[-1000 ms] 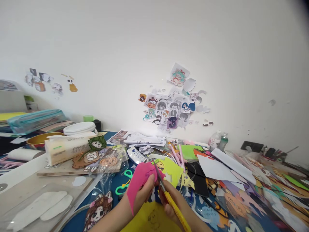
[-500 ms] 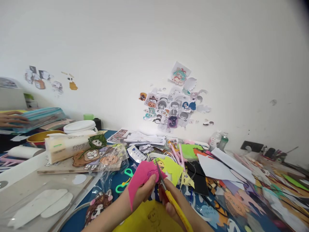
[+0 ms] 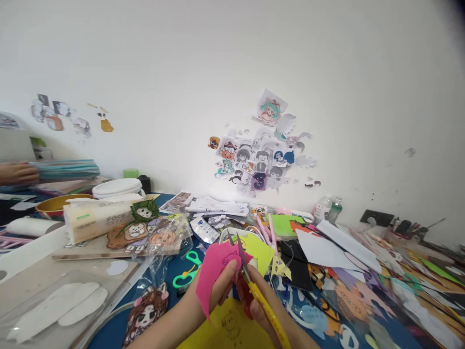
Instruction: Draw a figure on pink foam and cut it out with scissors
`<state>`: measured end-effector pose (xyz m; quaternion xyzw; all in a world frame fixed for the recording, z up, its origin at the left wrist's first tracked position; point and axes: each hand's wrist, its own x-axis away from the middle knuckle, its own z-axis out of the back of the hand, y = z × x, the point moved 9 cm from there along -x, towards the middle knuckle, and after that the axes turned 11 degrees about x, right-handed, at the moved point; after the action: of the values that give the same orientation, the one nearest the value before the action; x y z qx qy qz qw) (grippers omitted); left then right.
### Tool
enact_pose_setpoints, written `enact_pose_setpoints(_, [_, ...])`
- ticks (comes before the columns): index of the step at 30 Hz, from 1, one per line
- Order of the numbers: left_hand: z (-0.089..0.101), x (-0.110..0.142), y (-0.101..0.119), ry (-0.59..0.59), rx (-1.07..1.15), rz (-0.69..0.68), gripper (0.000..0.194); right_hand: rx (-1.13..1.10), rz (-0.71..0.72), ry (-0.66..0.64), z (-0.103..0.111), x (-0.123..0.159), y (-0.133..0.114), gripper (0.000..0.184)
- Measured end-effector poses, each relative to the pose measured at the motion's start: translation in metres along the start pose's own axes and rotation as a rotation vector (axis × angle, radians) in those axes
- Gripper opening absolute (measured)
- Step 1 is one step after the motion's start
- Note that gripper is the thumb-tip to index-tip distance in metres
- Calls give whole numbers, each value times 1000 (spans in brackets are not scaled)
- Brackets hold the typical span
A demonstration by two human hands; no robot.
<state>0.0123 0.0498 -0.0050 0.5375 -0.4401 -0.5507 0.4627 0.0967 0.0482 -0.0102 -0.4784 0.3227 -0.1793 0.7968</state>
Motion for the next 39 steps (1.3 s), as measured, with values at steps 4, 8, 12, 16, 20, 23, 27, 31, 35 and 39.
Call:
enact_pose_setpoints(4, [-5,-2,3,-26,76,-57,48,-32,38,44,-1,-2,-7,76])
enact_pose_setpoints(8, [-6,-6,8,-13,120,-181,39,-86,21,62,-3,-2,-7,74])
enact_pose_setpoints(12, [-10,-3,3,-8,176,-136,37,-11,3,63,-1,0,-8,75])
enact_pose_setpoints(16, [-14,0,6,-29,211,-132,39,37,1,86,3,1,-9,72])
enact_pose_setpoints(20, [-16,0,7,-45,208,-135,41,45,5,81,2,1,-9,72])
enact_pose_setpoints(23, [-16,0,5,-67,187,-101,42,17,31,49,-1,1,-12,72])
enact_pose_setpoints(27, [-13,-1,-3,-46,142,-7,47,-27,44,-10,-4,-2,-15,77])
enact_pose_setpoints(31, [-15,-3,-5,-89,88,-1,60,2,10,-48,-4,-2,-12,85])
enact_pose_setpoints(35, [-26,-3,-8,-205,124,1,65,32,43,-26,-1,1,-20,80])
enact_pose_setpoints(39, [-23,-1,-6,-160,117,-31,67,127,34,-37,1,5,-27,77])
